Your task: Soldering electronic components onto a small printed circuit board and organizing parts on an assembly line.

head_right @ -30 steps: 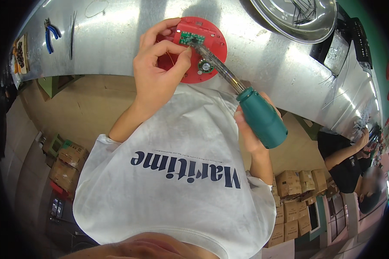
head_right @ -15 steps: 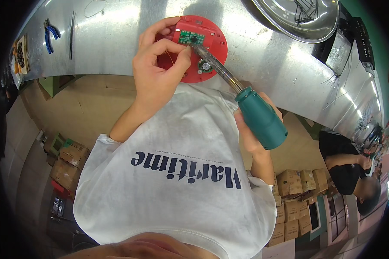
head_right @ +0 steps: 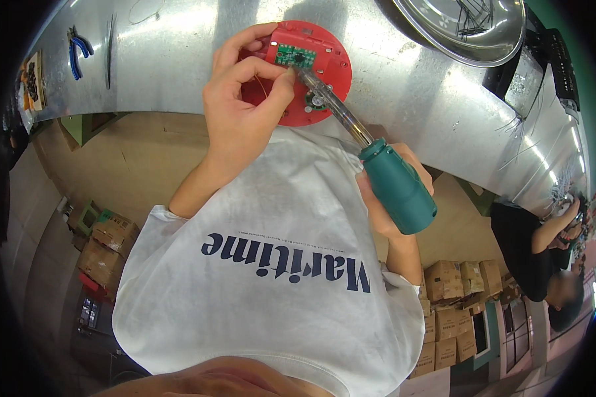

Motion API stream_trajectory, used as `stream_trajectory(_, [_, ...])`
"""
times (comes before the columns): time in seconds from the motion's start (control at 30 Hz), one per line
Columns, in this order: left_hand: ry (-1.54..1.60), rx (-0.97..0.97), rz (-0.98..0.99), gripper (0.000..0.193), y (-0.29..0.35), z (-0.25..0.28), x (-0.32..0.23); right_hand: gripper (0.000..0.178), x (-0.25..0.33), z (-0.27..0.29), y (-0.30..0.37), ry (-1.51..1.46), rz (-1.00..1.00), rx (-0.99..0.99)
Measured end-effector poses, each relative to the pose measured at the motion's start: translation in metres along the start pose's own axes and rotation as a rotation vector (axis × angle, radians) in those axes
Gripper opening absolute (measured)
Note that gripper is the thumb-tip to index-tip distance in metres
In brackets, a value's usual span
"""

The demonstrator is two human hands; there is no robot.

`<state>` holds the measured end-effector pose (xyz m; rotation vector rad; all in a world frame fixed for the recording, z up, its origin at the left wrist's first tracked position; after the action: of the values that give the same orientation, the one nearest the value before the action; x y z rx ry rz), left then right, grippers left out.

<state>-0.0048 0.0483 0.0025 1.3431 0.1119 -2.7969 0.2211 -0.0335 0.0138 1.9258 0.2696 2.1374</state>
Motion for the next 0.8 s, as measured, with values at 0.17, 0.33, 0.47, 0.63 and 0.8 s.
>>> stream_trajectory(0.17, [0.010, 0.002, 0.010, 0.004, 0.000, -0.001, 0.001, 0.029, -0.004, 0.003, 0.005, -0.334, -0.052, 0.068])
stream_trajectory(0.33, [0.013, 0.030, 0.021, 0.004, -0.001, -0.001, 0.000, 0.034, -0.015, 0.020, 0.004, -0.542, -0.057, 0.029])
stream_trajectory(0.47, [0.020, 0.048, 0.031, 0.004, -0.001, -0.001, -0.001, 0.034, -0.019, 0.027, 0.001, -0.590, -0.034, -0.018])
stream_trajectory(0.63, [0.018, 0.010, 0.044, 0.008, -0.003, 0.001, 0.001, 0.034, -0.027, 0.033, 0.000, -0.617, -0.039, -0.054])
stream_trajectory(0.8, [-0.088, 0.135, 0.034, 0.002, -0.007, 0.009, -0.006, 0.031, -0.035, 0.036, -0.002, -0.685, -0.034, -0.069])
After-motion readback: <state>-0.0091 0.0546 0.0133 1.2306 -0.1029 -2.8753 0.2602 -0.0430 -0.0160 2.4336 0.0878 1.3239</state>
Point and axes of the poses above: each hand's wrist, its own y-axis away from the middle knuckle, its own z-axis out of the back of the hand, x = y × z, the point moved 5 cm from there along -y, towards the middle knuckle, and after that the axes turned 15 degrees about -y, right-handed, at the moved point
